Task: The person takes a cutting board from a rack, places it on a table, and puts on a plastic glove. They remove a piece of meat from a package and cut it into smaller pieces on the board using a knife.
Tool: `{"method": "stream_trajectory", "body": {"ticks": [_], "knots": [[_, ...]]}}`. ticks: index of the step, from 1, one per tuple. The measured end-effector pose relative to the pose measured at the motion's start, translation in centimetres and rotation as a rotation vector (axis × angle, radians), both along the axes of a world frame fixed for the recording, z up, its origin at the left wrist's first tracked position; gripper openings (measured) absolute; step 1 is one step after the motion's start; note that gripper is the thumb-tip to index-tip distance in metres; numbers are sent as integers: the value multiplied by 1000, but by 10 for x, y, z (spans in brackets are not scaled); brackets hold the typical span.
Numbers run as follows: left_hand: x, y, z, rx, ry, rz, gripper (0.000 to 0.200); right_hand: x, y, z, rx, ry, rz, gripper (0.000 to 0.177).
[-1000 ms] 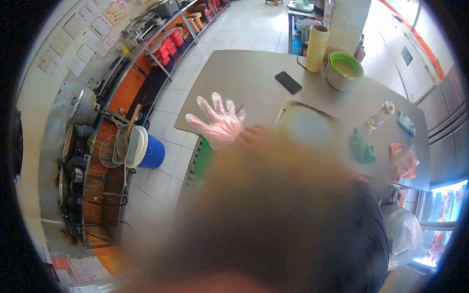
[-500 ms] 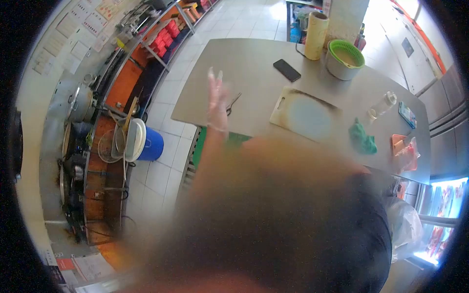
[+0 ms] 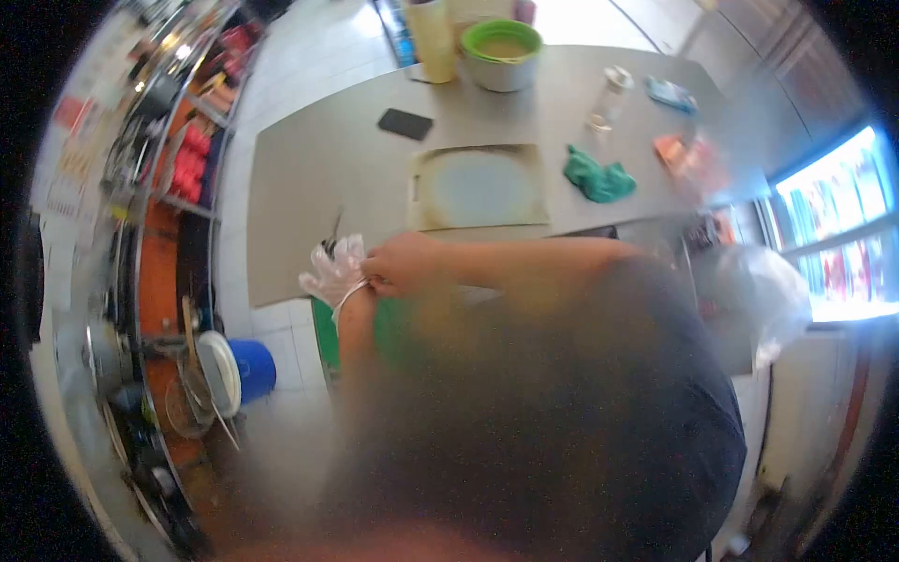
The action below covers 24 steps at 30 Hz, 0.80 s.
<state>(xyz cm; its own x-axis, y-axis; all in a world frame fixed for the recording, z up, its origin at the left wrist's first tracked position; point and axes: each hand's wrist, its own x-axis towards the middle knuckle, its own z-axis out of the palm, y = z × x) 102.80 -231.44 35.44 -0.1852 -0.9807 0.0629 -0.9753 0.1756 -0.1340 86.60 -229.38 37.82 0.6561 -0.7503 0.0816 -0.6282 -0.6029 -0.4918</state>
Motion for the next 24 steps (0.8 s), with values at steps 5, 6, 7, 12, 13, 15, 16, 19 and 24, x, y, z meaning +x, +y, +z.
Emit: {"method": "stream_trajectory", "body": {"ticks": [5,6,7,12,13,15,16,19,24], "knots": [[-32,1,16,331,-193,-78,58,-7,-3,4,5,155,-197,23],[-42,0,13,317,-132,-108,56,-9,-6,3,-47,188,-234,23],[-51,-2,5,305,-68,-126,55,-11,-11,2,-128,190,-278,23],[-83,-33,-34,178,137,-270,51,-24,-5,19,-569,141,-260,22],[-85,-45,-39,128,148,-307,51,-33,0,16,-620,54,-272,19],[-92,-68,-53,9,161,-374,50,-57,12,5,-649,-57,-361,15],[-96,-78,-59,-65,166,-404,49,-69,15,0,-624,-83,-435,13],[-130,-105,-93,-338,239,-477,48,-106,19,-7,-355,96,-626,13],[-205,-127,-141,-244,238,-659,52,-162,54,23,-291,210,-208,24]]}}
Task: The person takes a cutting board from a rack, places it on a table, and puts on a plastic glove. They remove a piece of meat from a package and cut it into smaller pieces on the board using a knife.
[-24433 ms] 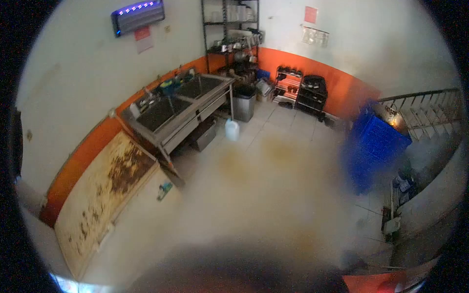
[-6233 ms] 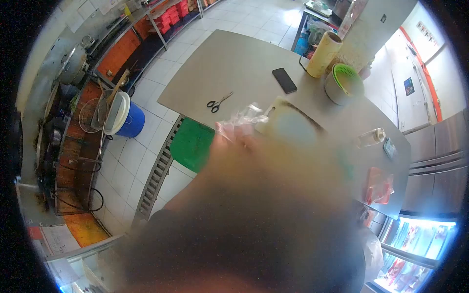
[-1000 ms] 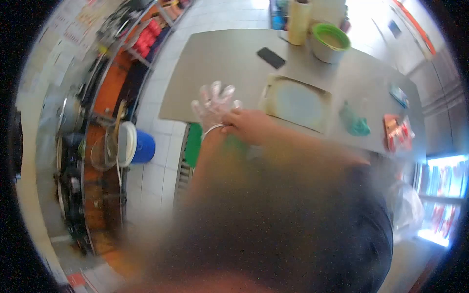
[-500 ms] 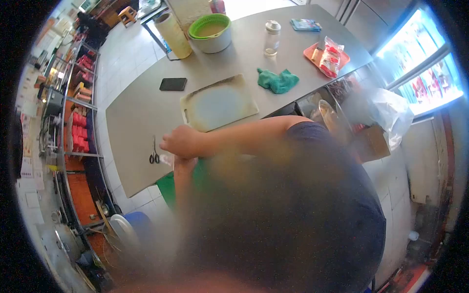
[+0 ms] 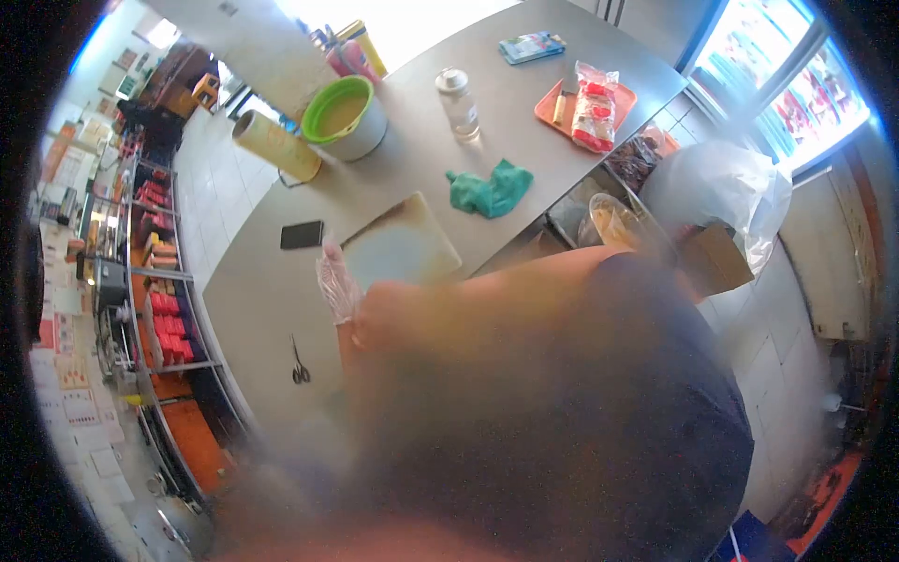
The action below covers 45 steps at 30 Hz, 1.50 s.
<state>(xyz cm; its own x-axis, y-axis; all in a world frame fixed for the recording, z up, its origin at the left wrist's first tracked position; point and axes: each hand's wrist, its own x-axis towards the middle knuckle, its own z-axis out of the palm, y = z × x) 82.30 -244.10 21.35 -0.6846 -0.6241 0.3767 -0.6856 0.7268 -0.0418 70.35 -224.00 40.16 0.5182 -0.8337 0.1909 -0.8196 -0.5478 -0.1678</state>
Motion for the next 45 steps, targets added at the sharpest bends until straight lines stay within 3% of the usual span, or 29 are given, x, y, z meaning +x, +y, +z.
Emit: {"method": "stream_trajectory", "body": {"ticks": [1,2,4,5,6,7,8,9,12,14,15,17,19,22,25,28,30,32,35,38,41,43,45], "knots": [[-18,-3,-2,202,110,-11,51,-23,7,1,17,-119,35,27],[-42,16,39,546,326,12,48,-49,17,1,34,-236,77,29],[-87,43,90,785,508,-20,41,-118,25,-4,106,-308,-73,32],[-103,54,104,685,471,-76,37,-164,22,-17,164,-266,-270,34],[-121,64,109,589,437,-129,34,-213,21,-32,252,-313,-665,36],[-140,68,99,599,469,-228,31,-265,23,-57,185,-490,-925,38],[-157,69,80,608,498,-323,28,-328,21,-86,274,-379,-1111,37],[-177,74,76,561,480,-412,27,-380,28,-116,85,-244,-1181,37],[-249,102,99,313,316,-678,24,-481,44,-144,337,-157,-1454,34],[-298,124,116,410,161,-691,25,-528,47,-190,466,-196,-1583,34],[-320,133,119,456,87,-697,26,-537,49,-200,509,-110,-1592,33],[-355,142,107,416,28,-848,30,-556,44,-219,515,-208,-1611,34],[-387,140,75,453,-71,-981,35,-560,38,-204,615,-249,-1605,35],[-432,154,63,593,-310,-986,35,-556,55,-164,464,-638,-1525,32],[-468,165,22,404,-110,-1071,35,-554,80,-117,609,-1094,-1565,30],[-508,173,0,223,-48,-1168,38,-550,131,-107,593,-1450,-1418,31],[-525,171,-4,263,-315,-1122,35,-542,173,-84,551,-1723,-1141,30],[-537,170,-39,379,-522,-1027,30,-537,207,-110,440,-1505,-1074,28],[-514,169,-26,292,-124,-1120,25,-505,248,-83,474,-1543,-1137,28],[-482,175,-28,495,-630,-1029,26,-478,273,-81,465,-1650,-1143,28],[-462,173,15,678,-947,-999,28,-457,281,-82,400,-1750,-1087,31],[-482,179,61,425,-1162,-1043,32,-451,282,-75,409,-1805,-1056,34],[-492,143,41,343,-385,-1187,38,-445,283,-79,424,-1840,-1036,34]]}}
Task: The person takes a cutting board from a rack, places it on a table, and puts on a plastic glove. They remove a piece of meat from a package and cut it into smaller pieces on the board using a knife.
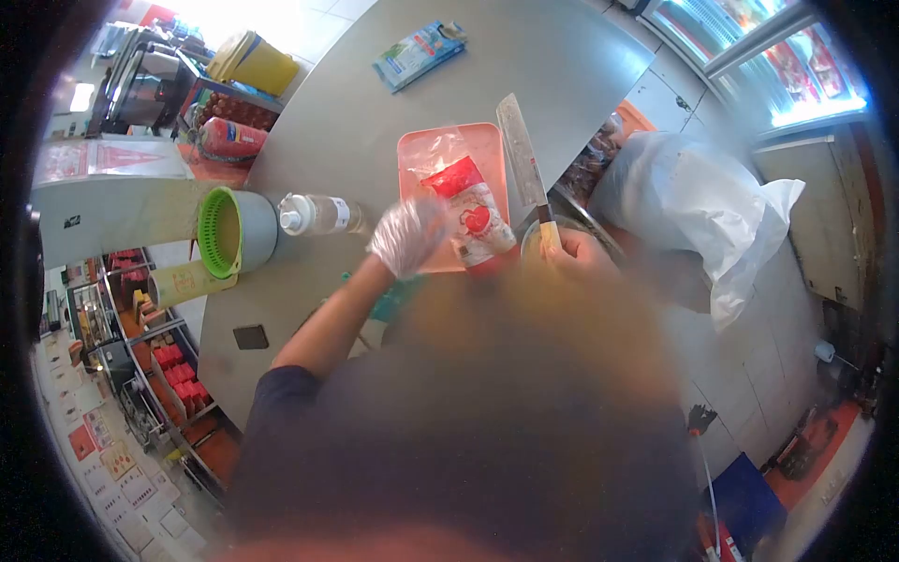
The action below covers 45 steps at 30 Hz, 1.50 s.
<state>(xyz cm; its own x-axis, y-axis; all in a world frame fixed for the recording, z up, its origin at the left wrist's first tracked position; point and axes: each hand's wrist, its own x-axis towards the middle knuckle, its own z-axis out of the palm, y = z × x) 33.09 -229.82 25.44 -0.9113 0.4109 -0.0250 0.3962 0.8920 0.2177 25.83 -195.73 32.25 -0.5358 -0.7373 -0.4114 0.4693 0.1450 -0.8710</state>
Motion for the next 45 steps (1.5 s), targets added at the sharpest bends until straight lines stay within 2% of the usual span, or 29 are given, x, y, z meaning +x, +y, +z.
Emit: {"method": "stream_trajectory", "body": {"ticks": [2,4,6,8,11,12,15,17,19,21,23,24,26,27,28,31,34,37,38,41,42,45], "knots": [[-44,5,45,78,-37,488,49,1,-1,-7,-5,-16,20,35],[-87,-5,15,197,24,631,53,-2,-1,-16,5,-14,56,35],[-122,-22,-58,120,-164,348,57,-2,-5,-8,-15,-43,60,34],[-124,5,-27,24,-318,426,53,-4,-10,3,-39,-69,47,32],[-143,-5,-52,-181,-453,298,47,4,-9,15,-76,-121,4,29],[-135,-5,-60,31,-249,454,37,7,-7,11,-80,-140,-2,28],[-126,-11,-61,104,-197,433,28,19,1,0,-89,-254,-78,27],[-116,-29,-77,175,4,217,26,23,5,-14,-83,-325,-175,25],[-111,-43,-88,53,186,56,30,28,9,-34,-64,-378,-296,21],[-102,-38,-53,2,260,44,37,21,21,-59,-47,-367,-325,14],[-93,-28,-26,63,306,136,47,20,20,-62,-39,-401,-355,10],[-89,-17,10,49,350,201,44,20,14,-50,-39,-439,-368,9],[-81,-7,82,57,248,141,38,21,8,-34,16,-464,-340,16],[-79,-5,101,60,198,112,35,23,4,-24,11,-432,-320,19],[-79,-1,105,234,149,194,25,25,-3,-11,6,-398,-299,23],[-74,2,112,105,356,74,22,31,-21,4,-92,-301,-185,32],[-71,0,97,285,171,250,18,35,-40,15,-155,-285,-89,35],[-61,17,114,241,157,223,17,31,-66,14,-108,-233,-80,36],[-62,14,108,193,204,143,17,32,-72,10,-78,-205,-84,36],[-66,5,112,253,292,306,17,36,-80,1,-81,-195,-42,38],[-67,7,130,235,249,397,18,39,-79,3,-52,-191,-16,38],[-69,9,144,320,47,553,18,41,-75,22,43,-166,18,37]]}}
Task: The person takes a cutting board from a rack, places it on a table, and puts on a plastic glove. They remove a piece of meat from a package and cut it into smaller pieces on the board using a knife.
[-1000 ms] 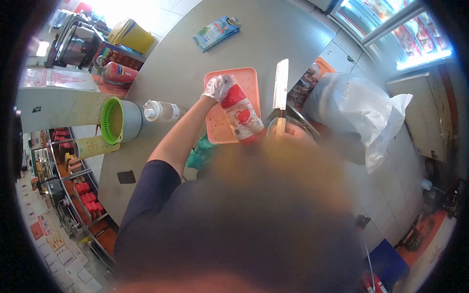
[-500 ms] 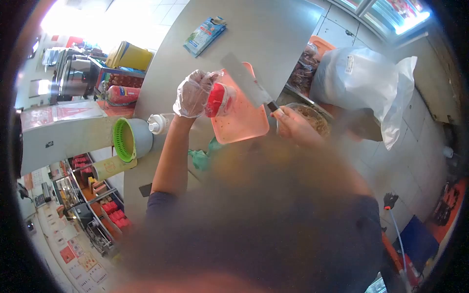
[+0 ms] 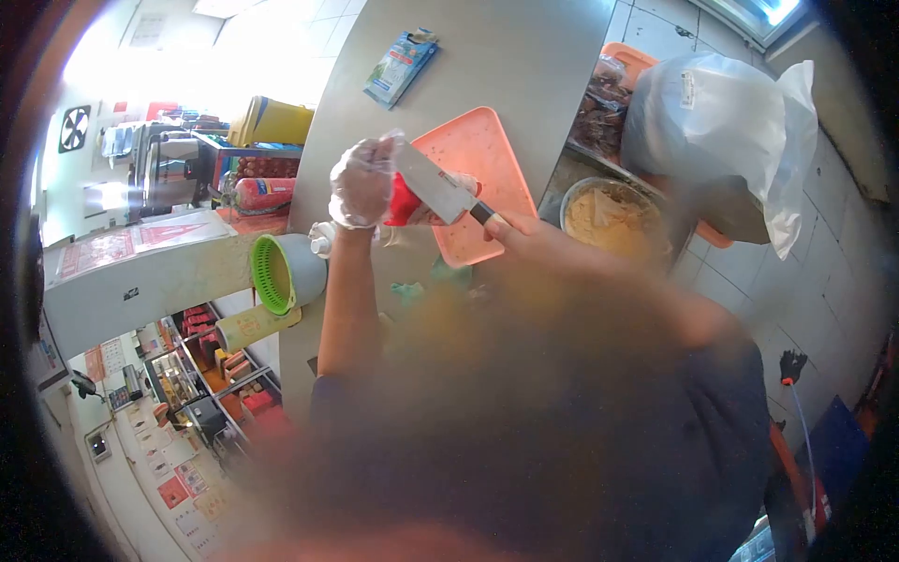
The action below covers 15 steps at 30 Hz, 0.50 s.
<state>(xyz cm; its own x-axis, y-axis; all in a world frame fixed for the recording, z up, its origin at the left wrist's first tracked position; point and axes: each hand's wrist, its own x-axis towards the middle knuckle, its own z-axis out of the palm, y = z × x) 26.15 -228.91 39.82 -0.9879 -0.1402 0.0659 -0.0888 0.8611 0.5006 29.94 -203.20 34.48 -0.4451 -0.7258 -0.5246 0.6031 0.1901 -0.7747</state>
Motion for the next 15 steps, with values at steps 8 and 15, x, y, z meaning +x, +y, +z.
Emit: {"method": "stream_trajectory", "body": {"ticks": [8,15], "knots": [[-8,-11,-54,-524,79,-546,23,7,-2,-7,156,369,24,34],[-12,27,-30,-362,-34,-474,21,-8,-10,13,177,364,54,39]]}}
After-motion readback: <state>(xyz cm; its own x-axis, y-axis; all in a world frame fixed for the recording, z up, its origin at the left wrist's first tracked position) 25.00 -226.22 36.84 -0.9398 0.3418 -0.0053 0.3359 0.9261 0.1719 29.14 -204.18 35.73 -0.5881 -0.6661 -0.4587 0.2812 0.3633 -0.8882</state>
